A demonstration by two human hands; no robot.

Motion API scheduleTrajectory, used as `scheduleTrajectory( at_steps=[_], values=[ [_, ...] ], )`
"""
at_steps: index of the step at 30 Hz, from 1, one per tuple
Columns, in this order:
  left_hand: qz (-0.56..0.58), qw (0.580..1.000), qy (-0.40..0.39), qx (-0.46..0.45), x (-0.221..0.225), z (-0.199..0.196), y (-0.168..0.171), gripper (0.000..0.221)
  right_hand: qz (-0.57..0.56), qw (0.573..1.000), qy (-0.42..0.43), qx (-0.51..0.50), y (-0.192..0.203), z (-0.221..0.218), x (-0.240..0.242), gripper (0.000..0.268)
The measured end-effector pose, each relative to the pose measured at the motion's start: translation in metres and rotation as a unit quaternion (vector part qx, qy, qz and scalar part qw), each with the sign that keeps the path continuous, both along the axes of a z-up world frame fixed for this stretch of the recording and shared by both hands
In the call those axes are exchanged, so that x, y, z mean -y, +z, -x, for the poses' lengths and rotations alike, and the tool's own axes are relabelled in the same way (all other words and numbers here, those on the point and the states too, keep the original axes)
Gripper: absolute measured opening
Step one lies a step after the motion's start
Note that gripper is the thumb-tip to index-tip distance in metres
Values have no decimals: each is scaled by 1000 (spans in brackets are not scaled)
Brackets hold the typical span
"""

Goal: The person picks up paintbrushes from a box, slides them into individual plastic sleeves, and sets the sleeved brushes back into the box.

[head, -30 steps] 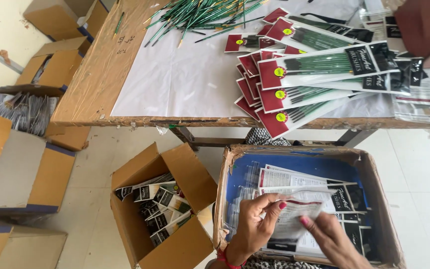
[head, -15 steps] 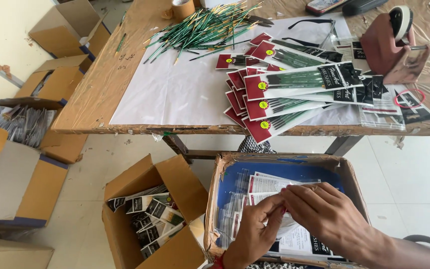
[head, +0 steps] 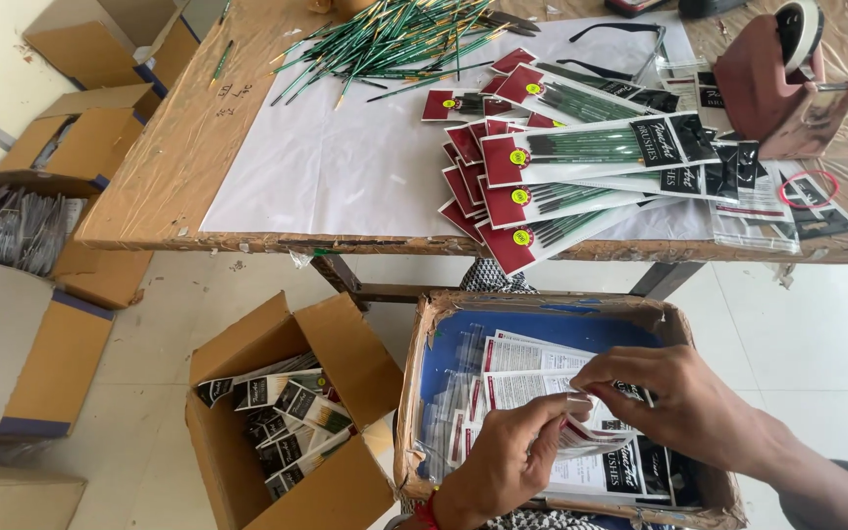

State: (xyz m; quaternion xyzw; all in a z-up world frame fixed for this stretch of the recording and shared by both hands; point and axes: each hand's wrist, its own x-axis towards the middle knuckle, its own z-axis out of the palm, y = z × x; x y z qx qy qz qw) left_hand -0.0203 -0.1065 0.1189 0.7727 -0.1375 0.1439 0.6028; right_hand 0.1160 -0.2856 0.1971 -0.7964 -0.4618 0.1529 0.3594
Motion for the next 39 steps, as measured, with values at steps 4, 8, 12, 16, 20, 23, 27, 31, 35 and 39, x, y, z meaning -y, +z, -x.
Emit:
scheduleTrajectory(
  at_steps=[4,8,12,16,20,23,27,31,35,39],
  values=[
    [44,999,-21,8,-2,-1,-5,34,-34,997,23,69,-5,5,9,33],
    [41,998,-41,27,-1,0,0,35,-93,976,65,187,-9,12,2,33],
    [19,998,-47,-29,-2,1,7,35,-91,965,56,238,-31,10,4,26],
    [7,999,-37,1,-1,1,12,44,-111,966,-48,228,-28,19,15,22],
    [26,998,15,-51,-6,4,1,39,-116,900,-371,199,-44,7,66,11],
    [94,985,38,-143,-15,8,15,39,25,870,-447,207,-93,-41,129,13],
    [130,990,10,-46,-10,8,17,37,101,898,-399,158,-66,-8,96,29],
    [169,977,-19,-126,1,9,35,36,-206,967,-141,-47,-61,41,60,20],
    [97,992,12,-77,-5,13,23,20,-184,958,-190,-114,-69,41,51,5],
    [26,999,38,4,-17,12,12,15,-168,962,-197,-86,-65,35,48,5]
  ],
)
